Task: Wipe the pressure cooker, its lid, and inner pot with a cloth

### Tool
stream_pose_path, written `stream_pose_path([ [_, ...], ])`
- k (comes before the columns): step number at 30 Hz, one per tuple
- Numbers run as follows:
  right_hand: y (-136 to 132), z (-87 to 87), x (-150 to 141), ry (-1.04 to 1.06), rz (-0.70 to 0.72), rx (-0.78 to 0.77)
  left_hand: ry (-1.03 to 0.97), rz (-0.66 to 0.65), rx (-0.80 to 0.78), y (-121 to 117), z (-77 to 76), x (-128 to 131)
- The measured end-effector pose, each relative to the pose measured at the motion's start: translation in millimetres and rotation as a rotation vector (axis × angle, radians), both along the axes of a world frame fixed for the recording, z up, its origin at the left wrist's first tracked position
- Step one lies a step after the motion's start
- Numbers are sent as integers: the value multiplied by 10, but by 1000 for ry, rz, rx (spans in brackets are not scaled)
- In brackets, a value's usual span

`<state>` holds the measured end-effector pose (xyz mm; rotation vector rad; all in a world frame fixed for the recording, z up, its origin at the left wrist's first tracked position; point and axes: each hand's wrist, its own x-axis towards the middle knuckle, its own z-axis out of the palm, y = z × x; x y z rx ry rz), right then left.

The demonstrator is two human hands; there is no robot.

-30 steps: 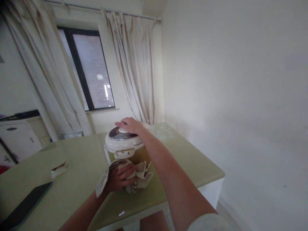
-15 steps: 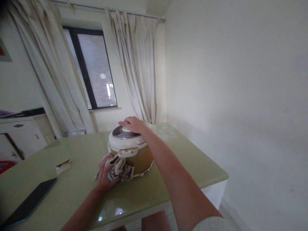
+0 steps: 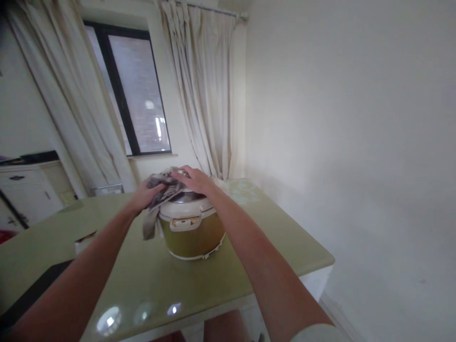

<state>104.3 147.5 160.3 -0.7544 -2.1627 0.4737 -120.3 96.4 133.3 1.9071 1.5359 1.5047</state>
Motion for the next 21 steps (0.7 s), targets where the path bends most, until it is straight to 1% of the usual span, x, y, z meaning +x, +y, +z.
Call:
stream_pose_path([
  [1,-3,-7,5,37,-8,-6,161,-5,-24,-6,120,68],
  [2,-7,-11,11,76,-14,-4,311,30,-48,-31,212,148],
  [4,-8,-14,22,139,-14,9,528,149,-104,-130,325,316],
  [7,20,-7,26,173,-17,-26,716,241,-126,-364,375,498],
  [10,94,16,16,193,-26,-84,829,258,-45,-633,357,640],
  [12,162,39,11,222,-9,-127,900,223,21,-790,329,786],
  [14,231,61,16,249,22,-194,961,142,99,-897,298,976],
  [17,314,72,49,301,83,-327,968,12,194,-922,259,1210],
  [19,344,66,78,329,118,-393,917,-74,227,-854,237,1228],
  [21,346,59,104,319,120,-415,839,-159,263,-752,201,1108],
])
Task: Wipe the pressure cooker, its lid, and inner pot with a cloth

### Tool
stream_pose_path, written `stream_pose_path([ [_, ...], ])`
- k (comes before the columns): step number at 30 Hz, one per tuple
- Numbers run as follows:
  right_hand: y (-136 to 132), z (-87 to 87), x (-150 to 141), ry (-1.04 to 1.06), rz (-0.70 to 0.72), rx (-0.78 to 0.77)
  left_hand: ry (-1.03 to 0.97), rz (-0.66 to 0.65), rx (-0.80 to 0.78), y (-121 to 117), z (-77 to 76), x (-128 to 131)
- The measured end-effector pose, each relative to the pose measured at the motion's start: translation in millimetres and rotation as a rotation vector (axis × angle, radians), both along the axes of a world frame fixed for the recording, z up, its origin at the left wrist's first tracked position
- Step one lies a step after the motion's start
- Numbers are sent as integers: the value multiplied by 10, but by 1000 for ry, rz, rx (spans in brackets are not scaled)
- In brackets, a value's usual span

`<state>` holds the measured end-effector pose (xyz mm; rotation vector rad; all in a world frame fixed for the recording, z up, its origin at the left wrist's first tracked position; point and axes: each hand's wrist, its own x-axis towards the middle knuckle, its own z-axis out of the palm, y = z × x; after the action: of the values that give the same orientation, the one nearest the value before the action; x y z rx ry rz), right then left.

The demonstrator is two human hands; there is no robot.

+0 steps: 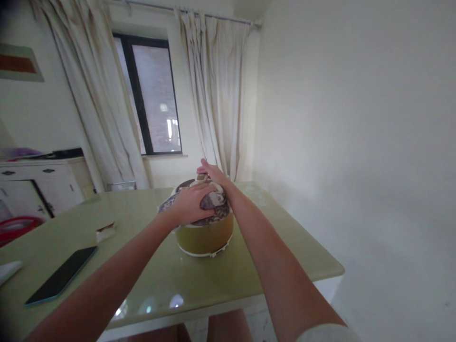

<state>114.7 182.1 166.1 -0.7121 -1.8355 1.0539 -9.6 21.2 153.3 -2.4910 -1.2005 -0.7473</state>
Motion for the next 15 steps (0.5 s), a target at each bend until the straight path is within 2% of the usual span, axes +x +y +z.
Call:
stream_pose_path([
  [3,-54,2,26,-40,-14,66,-186,-144,-18,152,-92,-343],
  [5,-117,16,32,-67,-28,136,-393,-178,-72,237,-152,-584],
  [9,-227,53,17,-196,-113,239,-787,-87,-217,447,-171,-899],
  [13,-262,43,2,-302,-148,328,-998,-22,-341,791,-113,-1005],
  [15,-270,22,4,-293,-156,334,-1111,33,-388,944,-138,-1046],
])
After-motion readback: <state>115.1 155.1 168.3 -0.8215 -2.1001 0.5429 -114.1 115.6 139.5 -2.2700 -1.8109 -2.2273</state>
